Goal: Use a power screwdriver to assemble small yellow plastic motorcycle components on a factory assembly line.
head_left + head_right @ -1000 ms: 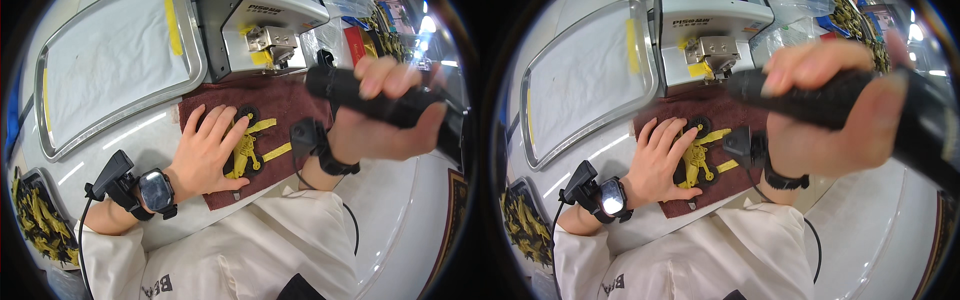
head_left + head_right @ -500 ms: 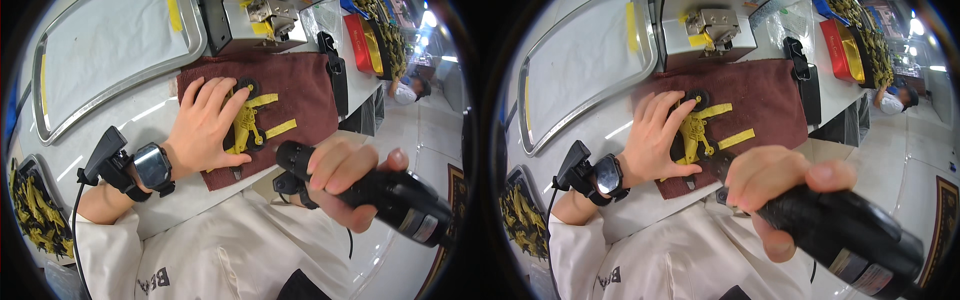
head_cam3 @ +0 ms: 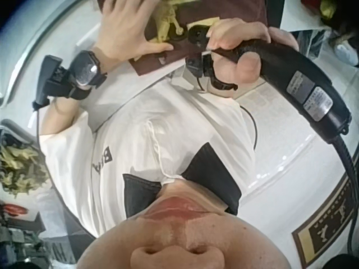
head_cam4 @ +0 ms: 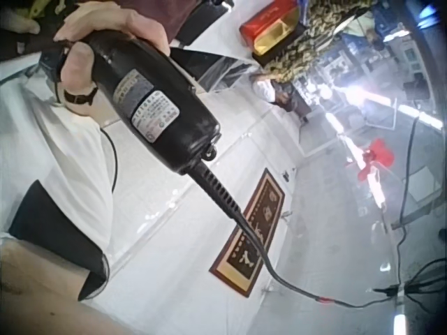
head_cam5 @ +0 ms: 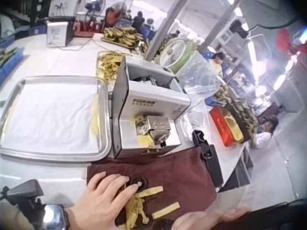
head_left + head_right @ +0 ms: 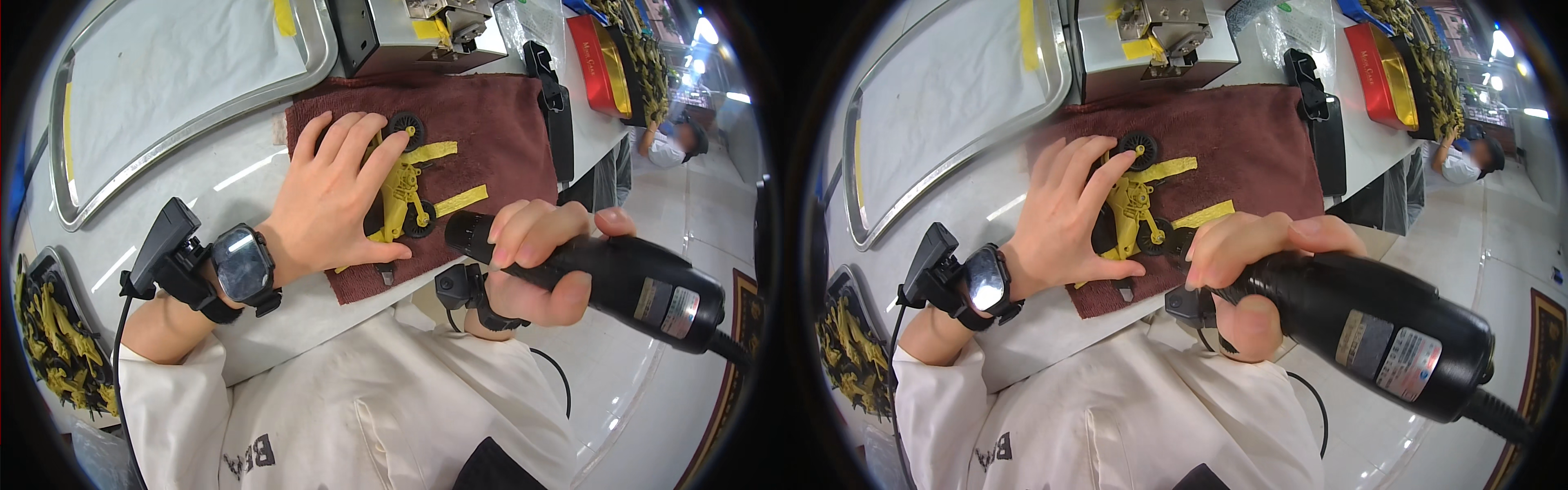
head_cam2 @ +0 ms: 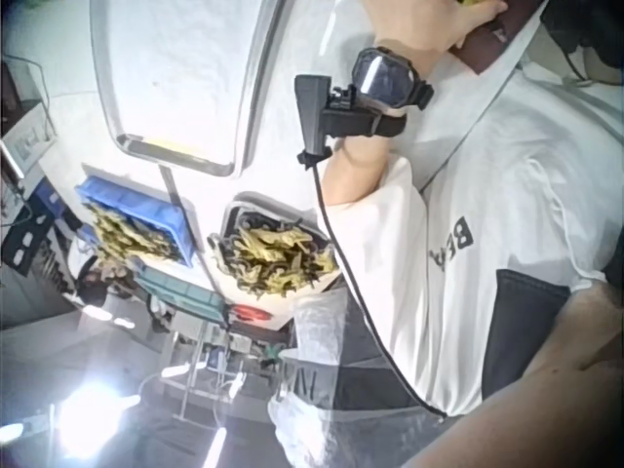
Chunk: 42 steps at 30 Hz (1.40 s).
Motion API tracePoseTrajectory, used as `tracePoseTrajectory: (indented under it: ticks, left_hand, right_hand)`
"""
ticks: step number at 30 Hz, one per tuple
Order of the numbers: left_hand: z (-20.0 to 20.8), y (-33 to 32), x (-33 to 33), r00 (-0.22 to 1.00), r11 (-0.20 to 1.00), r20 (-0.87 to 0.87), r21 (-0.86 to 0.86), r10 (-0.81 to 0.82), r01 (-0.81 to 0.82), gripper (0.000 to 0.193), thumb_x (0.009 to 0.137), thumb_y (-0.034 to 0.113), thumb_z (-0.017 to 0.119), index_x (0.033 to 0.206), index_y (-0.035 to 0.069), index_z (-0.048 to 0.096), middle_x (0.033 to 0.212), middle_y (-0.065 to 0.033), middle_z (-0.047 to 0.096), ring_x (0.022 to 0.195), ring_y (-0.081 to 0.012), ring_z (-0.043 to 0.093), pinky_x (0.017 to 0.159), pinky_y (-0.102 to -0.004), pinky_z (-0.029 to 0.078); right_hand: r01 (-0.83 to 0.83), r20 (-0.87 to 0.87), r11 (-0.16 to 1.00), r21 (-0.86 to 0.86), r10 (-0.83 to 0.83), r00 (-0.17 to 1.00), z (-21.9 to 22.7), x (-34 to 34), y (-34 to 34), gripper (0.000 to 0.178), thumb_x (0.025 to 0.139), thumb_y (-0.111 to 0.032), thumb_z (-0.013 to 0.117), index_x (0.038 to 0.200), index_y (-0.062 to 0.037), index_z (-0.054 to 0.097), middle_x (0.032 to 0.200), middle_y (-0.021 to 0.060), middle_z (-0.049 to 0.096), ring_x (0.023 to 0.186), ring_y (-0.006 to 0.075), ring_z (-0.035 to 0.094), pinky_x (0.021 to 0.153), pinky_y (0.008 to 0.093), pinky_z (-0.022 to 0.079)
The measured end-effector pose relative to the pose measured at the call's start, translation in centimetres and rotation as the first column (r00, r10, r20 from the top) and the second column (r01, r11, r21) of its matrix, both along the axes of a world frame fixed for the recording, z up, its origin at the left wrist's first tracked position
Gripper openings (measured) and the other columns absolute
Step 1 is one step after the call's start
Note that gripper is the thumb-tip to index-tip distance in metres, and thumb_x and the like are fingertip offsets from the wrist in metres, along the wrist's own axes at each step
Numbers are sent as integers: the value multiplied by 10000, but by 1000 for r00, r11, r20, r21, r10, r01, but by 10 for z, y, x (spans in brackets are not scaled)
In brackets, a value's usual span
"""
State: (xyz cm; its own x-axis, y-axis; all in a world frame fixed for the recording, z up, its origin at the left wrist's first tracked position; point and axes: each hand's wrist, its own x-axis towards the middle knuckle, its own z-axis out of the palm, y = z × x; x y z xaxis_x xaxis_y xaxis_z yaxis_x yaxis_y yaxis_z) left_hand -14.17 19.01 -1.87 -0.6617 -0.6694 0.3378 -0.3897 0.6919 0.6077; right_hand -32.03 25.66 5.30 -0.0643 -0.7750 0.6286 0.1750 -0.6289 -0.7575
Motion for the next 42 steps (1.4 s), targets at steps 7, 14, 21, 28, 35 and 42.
tracePoseTrajectory:
  ticks: [7, 14, 21, 28, 35, 42]
  left_hand:
    - [-2, -1, 1, 1000, 1000, 18, 16, -4, 4, 974, 484, 498, 787, 1267, 50, 419, 1233, -176, 407, 1141, -373, 403, 986, -511, 293]
    - [0, -1, 2, 999, 1000, 47, 19, -19, 19, 981, 503, 539, 761, 1277, 49, 411, 1234, -175, 400, 1153, -362, 392, 1003, -508, 270]
    - [-2, 0, 4, 999, 999, 43, 34, 1, -3, 978, 515, 573, 751, 1267, 43, 422, 1229, -171, 404, 1156, -353, 392, 1011, -504, 255]
    - [1, -1, 4, 1000, 998, 8, 59, 6, -6, 953, 475, 474, 812, 1243, 57, 432, 1221, -153, 412, 1190, -323, 387, 1027, -483, 256]
    - [-5, 3, 5, 999, 998, -7, 55, 35, -35, 946, 461, 444, 820, 1231, 51, 438, 1210, -150, 417, 1181, -319, 393, 1021, -482, 265]
    - [-4, 5, 3, 999, 998, -26, 48, 33, -32, 920, 470, 419, 821, 1220, 46, 441, 1202, -152, 418, 1170, -320, 399, 1013, -476, 274]
  right_hand:
    - [-214, -180, 976, 40, 217, 959, -1, -12, -4, 601, 750, -23, 704, 1197, -40, 301, 877, 210, 580, 639, 272, 576, 562, 406, 480]
    - [92, -29, 994, -64, -94, 995, 34, -7, -26, 599, 882, -356, 534, 1329, -66, 260, 726, 88, 544, 481, 198, 509, 503, 352, 456]
    - [368, -185, 918, -150, -392, 901, 62, 21, -132, 313, 845, -334, 474, 969, -48, 489, 585, 63, 496, 534, 167, 471, 622, 349, 426]
    - [142, -253, 984, -106, -165, 953, 50, 13, -96, 348, 879, -308, 443, 1106, -48, 396, 623, 63, 490, 486, 179, 469, 543, 345, 430]
    - [-299, -322, 952, -65, 263, 909, 23, 19, -20, 691, 855, -298, 571, 1352, -46, 161, 741, 93, 546, 473, 184, 541, 460, 308, 484]
    - [-258, -300, 964, -58, 230, 926, 15, 24, -8, 629, 854, -289, 584, 1273, -57, 177, 754, 112, 556, 480, 201, 543, 475, 321, 485]
